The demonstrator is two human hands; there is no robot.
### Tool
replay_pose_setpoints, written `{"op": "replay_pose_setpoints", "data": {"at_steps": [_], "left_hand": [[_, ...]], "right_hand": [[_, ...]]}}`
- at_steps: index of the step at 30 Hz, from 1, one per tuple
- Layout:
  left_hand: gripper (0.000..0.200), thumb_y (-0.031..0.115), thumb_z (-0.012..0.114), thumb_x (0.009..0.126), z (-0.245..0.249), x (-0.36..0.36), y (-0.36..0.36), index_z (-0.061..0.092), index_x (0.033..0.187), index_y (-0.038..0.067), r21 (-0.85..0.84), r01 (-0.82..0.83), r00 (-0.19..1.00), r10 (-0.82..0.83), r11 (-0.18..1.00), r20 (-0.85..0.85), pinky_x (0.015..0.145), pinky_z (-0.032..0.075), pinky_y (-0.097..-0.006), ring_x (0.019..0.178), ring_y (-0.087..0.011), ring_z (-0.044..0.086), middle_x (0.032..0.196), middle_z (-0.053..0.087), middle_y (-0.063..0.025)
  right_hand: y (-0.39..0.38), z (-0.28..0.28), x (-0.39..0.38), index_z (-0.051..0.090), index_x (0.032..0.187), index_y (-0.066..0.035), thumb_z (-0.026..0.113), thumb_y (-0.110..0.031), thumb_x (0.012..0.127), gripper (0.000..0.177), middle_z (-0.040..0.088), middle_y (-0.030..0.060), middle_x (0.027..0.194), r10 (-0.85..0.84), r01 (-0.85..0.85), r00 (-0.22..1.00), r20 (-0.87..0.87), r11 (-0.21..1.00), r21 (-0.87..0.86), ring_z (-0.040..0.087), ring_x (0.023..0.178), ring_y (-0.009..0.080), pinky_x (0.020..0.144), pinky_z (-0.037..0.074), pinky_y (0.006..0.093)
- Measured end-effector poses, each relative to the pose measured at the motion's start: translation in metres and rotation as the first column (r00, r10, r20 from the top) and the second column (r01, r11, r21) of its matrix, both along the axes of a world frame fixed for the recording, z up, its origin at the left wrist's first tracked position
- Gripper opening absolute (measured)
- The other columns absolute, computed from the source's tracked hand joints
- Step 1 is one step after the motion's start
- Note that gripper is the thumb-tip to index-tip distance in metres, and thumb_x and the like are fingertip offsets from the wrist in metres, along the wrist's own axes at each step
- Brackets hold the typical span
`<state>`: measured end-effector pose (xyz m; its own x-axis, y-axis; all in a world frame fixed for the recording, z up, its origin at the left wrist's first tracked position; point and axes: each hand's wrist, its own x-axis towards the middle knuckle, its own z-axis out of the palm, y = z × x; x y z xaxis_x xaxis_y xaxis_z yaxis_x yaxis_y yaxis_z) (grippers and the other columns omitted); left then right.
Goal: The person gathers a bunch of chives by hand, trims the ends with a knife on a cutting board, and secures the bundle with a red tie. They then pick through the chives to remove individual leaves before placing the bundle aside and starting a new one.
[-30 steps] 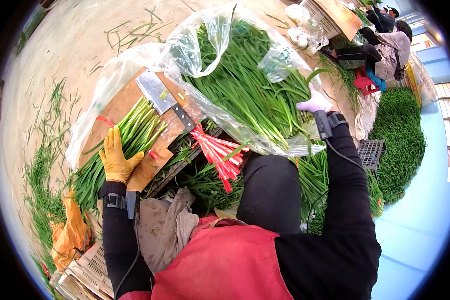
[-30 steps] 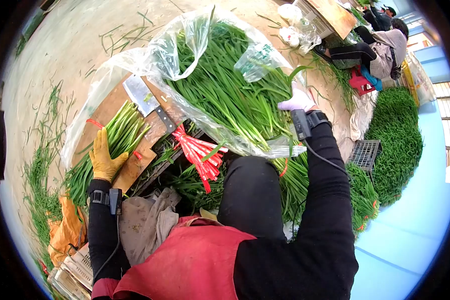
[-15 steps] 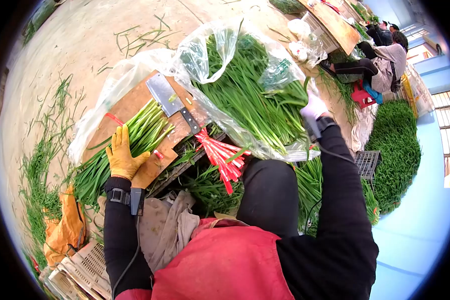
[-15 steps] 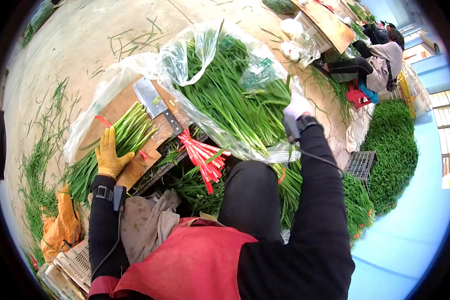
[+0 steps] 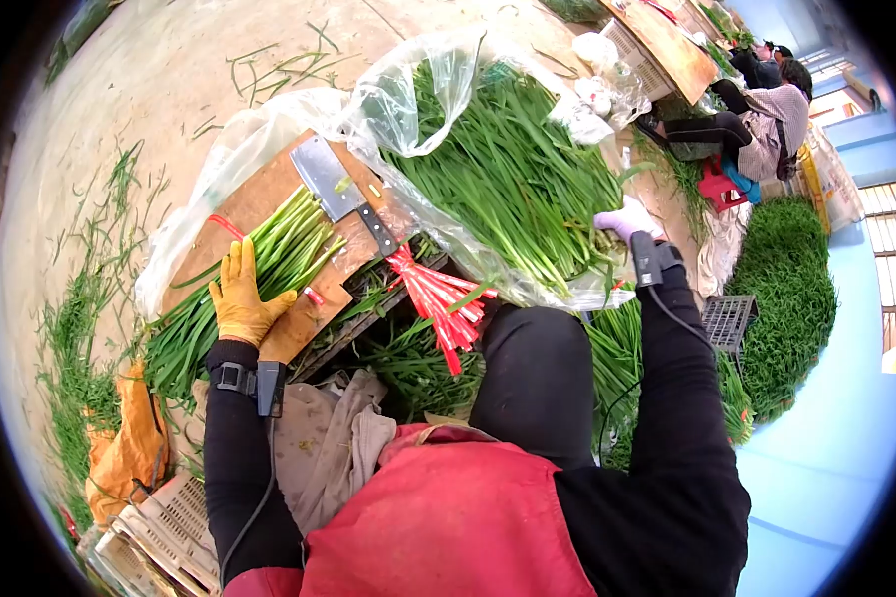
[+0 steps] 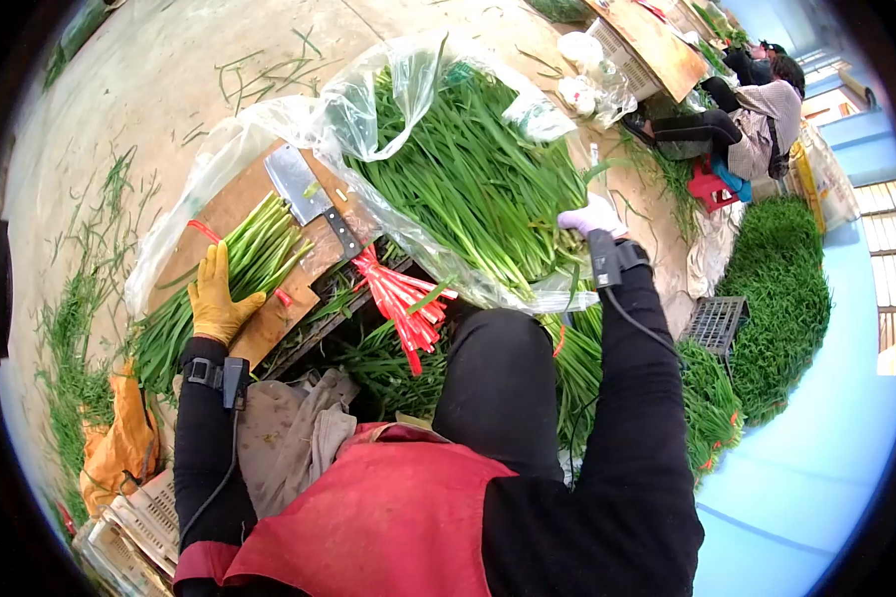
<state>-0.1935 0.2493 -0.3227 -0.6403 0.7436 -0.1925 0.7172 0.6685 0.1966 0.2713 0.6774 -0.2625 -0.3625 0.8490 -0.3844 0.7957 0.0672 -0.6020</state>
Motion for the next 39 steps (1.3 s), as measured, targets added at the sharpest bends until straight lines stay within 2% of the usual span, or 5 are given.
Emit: {"op": "replay_pose_setpoints", "data": {"at_steps": [12,14,22,29,39], "left_hand": [[0.118,0.052,0.082,0.065,0.002,0.000,0.001,0.015,0.156,0.015,-0.014,-0.008,1.000,0.008,1.000,0.030,0.115,0.017,-0.0578,0.146,-0.0336,0.021,0.160,0.022,-0.0145],[0.119,0.052,0.082,0.065,0.004,0.000,0.001,0.015,0.156,0.015,-0.022,-0.012,0.999,0.012,1.000,0.033,0.115,0.016,-0.0577,0.146,-0.0334,0.021,0.160,0.022,-0.0142],[0.120,0.052,0.082,0.064,0.005,0.001,-0.001,0.015,0.156,0.015,-0.023,-0.009,0.999,0.010,1.000,0.034,0.116,0.017,-0.0576,0.147,-0.0332,0.020,0.160,0.021,-0.0135],[0.118,0.050,0.083,0.065,0.005,-0.002,-0.007,0.016,0.156,0.014,0.006,-0.002,0.999,0.002,1.000,0.040,0.116,0.017,-0.0558,0.146,-0.0329,0.022,0.160,0.021,-0.0117],[0.116,0.051,0.080,0.068,0.013,-0.003,-0.012,0.015,0.156,0.014,-0.027,-0.018,0.998,0.020,0.999,0.066,0.118,0.017,-0.0524,0.147,-0.0299,0.021,0.161,0.020,-0.0083]], "right_hand": [[-0.050,-0.030,-0.015,0.038,0.136,0.006,0.084,-0.025,0.074,0.084,0.067,0.0130,0.110,-0.068,0.038,0.917,-0.393,0.996,-0.083,0.065,0.104,0.0175,0.095,0.049,0.0345],[-0.047,-0.054,-0.011,0.008,0.149,0.010,0.086,-0.038,0.067,0.123,0.063,0.0245,0.117,0.009,-0.041,0.994,0.110,0.955,0.293,0.062,0.113,0.0268,0.097,0.049,0.0353],[-0.064,-0.034,-0.047,0.014,0.152,0.000,0.079,-0.028,0.068,0.110,0.065,0.0248,0.114,-0.125,-0.034,0.869,0.479,0.951,0.308,0.063,0.106,0.0377,0.094,0.049,0.0401],[-0.021,0.022,-0.031,0.069,0.099,-0.001,0.079,-0.022,0.061,0.045,0.071,0.0163,0.092,0.057,-0.078,0.986,0.159,0.989,0.129,0.067,0.090,0.0263,0.083,0.052,0.0329],[-0.027,-0.026,-0.010,0.058,0.116,0.005,0.078,-0.008,0.065,0.056,0.070,0.0118,0.095,-0.169,0.162,0.952,-0.254,0.986,-0.049,0.066,0.087,0.0226,0.082,0.052,0.0326]]}}
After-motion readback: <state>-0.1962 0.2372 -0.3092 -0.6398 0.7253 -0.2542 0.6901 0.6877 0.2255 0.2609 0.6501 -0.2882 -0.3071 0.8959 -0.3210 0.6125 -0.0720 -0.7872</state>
